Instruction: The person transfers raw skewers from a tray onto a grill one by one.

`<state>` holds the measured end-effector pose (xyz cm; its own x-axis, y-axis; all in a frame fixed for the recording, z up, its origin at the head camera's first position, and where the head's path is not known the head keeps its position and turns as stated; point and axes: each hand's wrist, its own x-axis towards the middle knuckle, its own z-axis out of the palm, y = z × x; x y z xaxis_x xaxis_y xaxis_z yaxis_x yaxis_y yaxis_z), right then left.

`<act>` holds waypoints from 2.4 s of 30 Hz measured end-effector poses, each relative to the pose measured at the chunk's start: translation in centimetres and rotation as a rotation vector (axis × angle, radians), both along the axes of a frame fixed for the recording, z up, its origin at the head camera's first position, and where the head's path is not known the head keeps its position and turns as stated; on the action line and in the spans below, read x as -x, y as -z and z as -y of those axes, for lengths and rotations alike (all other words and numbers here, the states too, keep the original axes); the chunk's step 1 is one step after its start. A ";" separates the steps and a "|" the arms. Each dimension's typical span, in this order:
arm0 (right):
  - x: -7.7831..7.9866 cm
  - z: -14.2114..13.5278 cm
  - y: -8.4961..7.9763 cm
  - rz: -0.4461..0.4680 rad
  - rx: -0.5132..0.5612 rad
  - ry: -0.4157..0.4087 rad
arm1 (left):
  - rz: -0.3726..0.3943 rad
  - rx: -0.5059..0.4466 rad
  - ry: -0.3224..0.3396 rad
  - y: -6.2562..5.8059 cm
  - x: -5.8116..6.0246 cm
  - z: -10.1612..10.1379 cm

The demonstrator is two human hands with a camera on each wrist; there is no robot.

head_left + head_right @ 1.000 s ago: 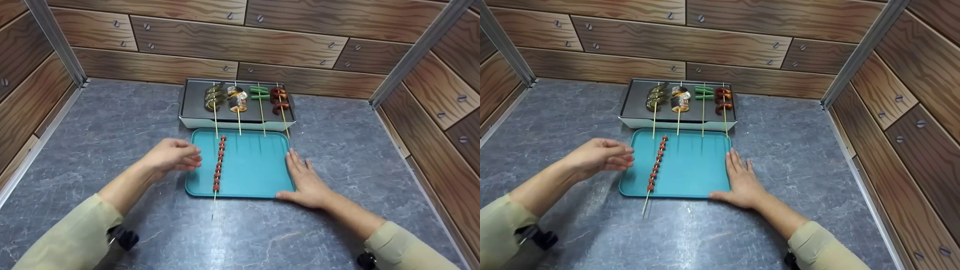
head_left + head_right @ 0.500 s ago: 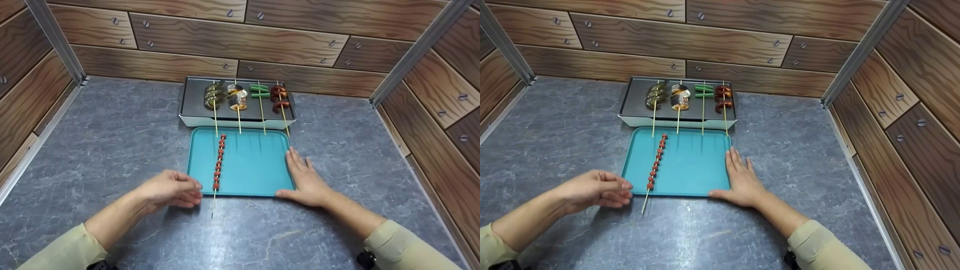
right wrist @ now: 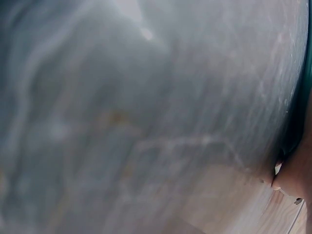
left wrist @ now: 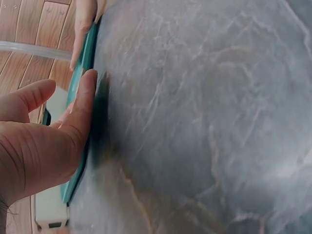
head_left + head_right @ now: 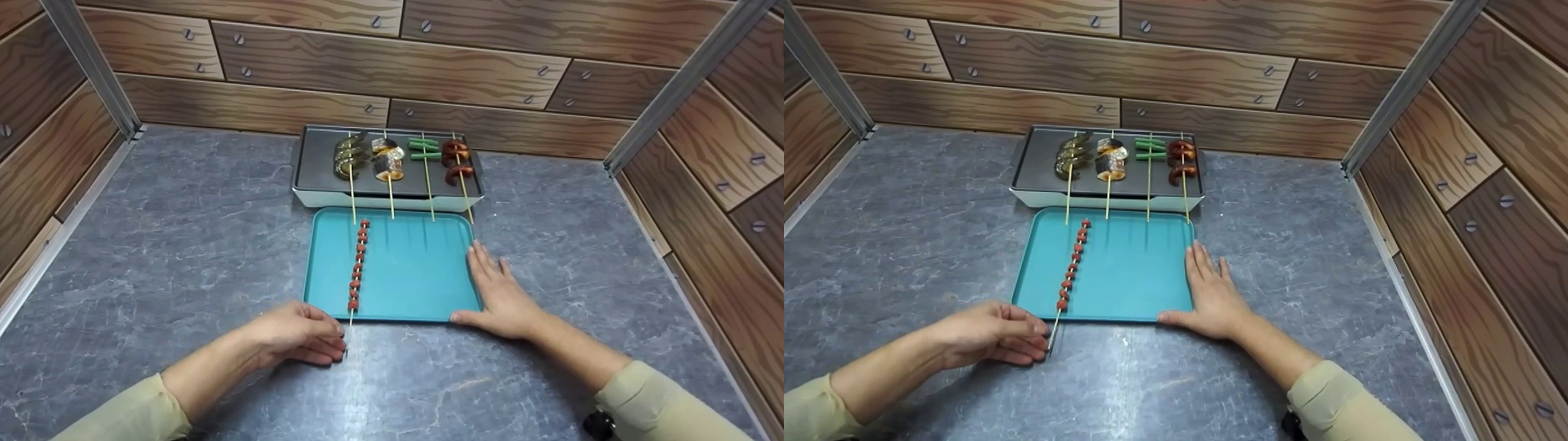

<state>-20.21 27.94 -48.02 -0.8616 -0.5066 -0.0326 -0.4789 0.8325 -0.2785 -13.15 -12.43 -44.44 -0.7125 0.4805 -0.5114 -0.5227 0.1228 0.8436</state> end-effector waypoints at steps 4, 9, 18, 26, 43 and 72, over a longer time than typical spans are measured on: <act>0.0 0.0 0.1 -0.005 -0.004 0.001 | 0.009 -0.010 -0.005 0.5 -0.2 -0.6; -0.1 0.0 0.1 -0.008 -0.007 0.001 | 0.023 -0.025 -0.021 0.8 -0.2 -1.3; -0.1 -0.1 0.0 0.013 0.008 0.007 | 0.034 -0.067 -0.019 1.0 0.0 -1.9; -0.1 0.0 -0.1 0.017 0.004 0.003 | 0.049 -0.092 -0.040 0.9 -0.1 -2.0; 0.0 0.0 -0.1 0.018 0.006 0.004 | 0.031 -0.124 -0.070 0.5 -0.1 -1.9; 0.0 0.0 0.0 -0.002 -0.010 0.005 | -0.025 -0.121 -0.108 -1.6 -1.0 1.3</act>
<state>-20.19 27.95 -47.99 -0.8640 -0.5021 -0.0362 -0.4754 0.8375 -0.2695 -12.16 -13.76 -42.80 -0.7754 0.4572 -0.4357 -0.5057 -0.0363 0.8619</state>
